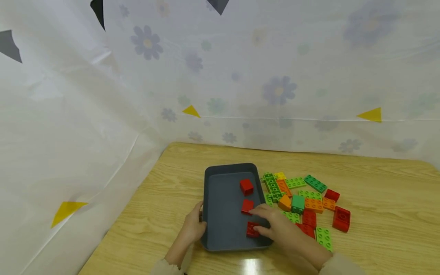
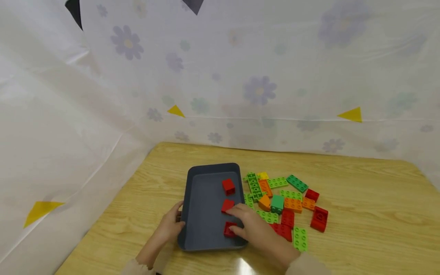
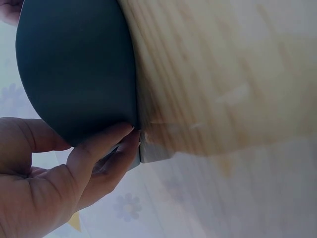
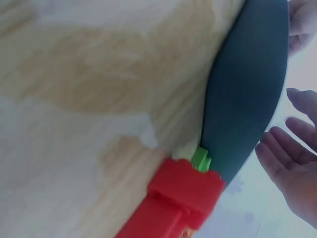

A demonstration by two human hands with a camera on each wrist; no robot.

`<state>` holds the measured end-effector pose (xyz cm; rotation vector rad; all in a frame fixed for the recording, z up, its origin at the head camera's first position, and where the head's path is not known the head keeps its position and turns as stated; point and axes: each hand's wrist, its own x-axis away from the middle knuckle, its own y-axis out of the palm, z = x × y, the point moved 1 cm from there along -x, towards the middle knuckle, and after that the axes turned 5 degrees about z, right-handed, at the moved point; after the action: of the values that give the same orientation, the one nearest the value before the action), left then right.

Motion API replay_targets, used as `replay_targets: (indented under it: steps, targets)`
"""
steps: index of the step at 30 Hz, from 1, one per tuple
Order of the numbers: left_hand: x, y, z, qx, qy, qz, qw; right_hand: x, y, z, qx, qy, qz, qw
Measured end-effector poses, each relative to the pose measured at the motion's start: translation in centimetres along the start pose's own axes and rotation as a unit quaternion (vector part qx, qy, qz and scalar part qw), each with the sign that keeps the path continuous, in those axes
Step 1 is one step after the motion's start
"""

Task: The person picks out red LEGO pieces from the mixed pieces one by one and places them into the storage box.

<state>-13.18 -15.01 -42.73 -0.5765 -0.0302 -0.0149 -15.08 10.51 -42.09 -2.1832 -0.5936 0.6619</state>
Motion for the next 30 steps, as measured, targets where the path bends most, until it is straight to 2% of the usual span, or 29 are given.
replay_targets:
  steps: [6, 12, 14, 22, 25, 30]
  targets:
    - [0.0, 0.0, 0.1, 0.009, -0.005, -0.003, 0.9999, 0.6, -1.6, 0.2, 0.02, 0.014, 0.056, 0.9982]
    - [0.0, 0.0, 0.1, 0.001, -0.006, -0.003, 1.0, 2.0, -2.9, 1.3, 0.067, 0.008, 0.073, 0.995]
    - [0.0, 0.0, 0.1, -0.002, -0.006, -0.001, 1.0, 2.5, -3.2, 1.8, 0.079, 0.01, 0.061, 0.9949]
    - [0.0, 0.1, 0.0, -0.005, -0.005, 0.005, 1.0, 4.5, -3.9, 3.6, 0.071, 0.076, -0.028, 0.9942]
    - [-0.1, 0.1, -0.1, -0.01, -0.003, 0.009, 0.9999, 5.1, -3.9, 4.1, 0.072, 0.083, -0.04, 0.9931]
    - [0.0, 0.1, -0.1, -0.011, -0.004, 0.008, 0.9999, 5.4, -3.7, 4.4, 0.071, 0.076, -0.039, 0.9938]
